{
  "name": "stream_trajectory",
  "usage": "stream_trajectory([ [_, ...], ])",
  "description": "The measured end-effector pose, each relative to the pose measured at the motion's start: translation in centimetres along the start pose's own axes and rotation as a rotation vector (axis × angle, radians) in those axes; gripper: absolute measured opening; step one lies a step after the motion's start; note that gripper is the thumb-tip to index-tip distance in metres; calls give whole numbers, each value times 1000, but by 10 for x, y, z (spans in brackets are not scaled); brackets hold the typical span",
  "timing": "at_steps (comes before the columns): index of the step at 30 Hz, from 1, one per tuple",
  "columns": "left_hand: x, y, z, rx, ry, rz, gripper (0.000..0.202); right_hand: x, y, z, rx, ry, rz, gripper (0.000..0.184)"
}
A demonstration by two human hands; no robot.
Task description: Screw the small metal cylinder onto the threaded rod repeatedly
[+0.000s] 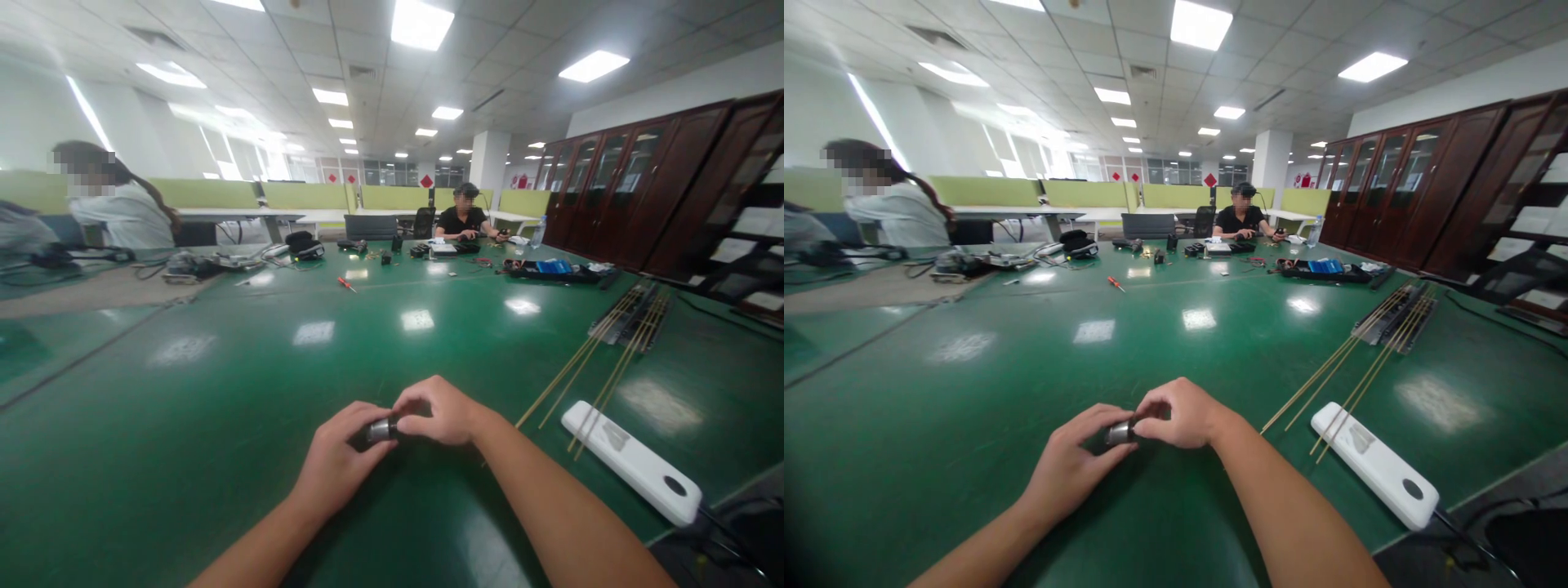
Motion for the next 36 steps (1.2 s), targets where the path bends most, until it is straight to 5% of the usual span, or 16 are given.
stream_trajectory([
  [10,0,1,2,-9,-4,-3,20,-11,2,8,10,273,-73,17],
  [36,-9,-2,0,-5,-44,-29,20,-7,-1,11,26,361,-61,16],
])
Point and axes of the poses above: each hand's wrist, its own y-axis away from the middle knuckle, its own z-axis out of the palm, x = y × z, the point moved 10 cm from there along -y, towards the middle knuckle, and after that the axes turned 3 degrees about y, right-handed, at the moved point
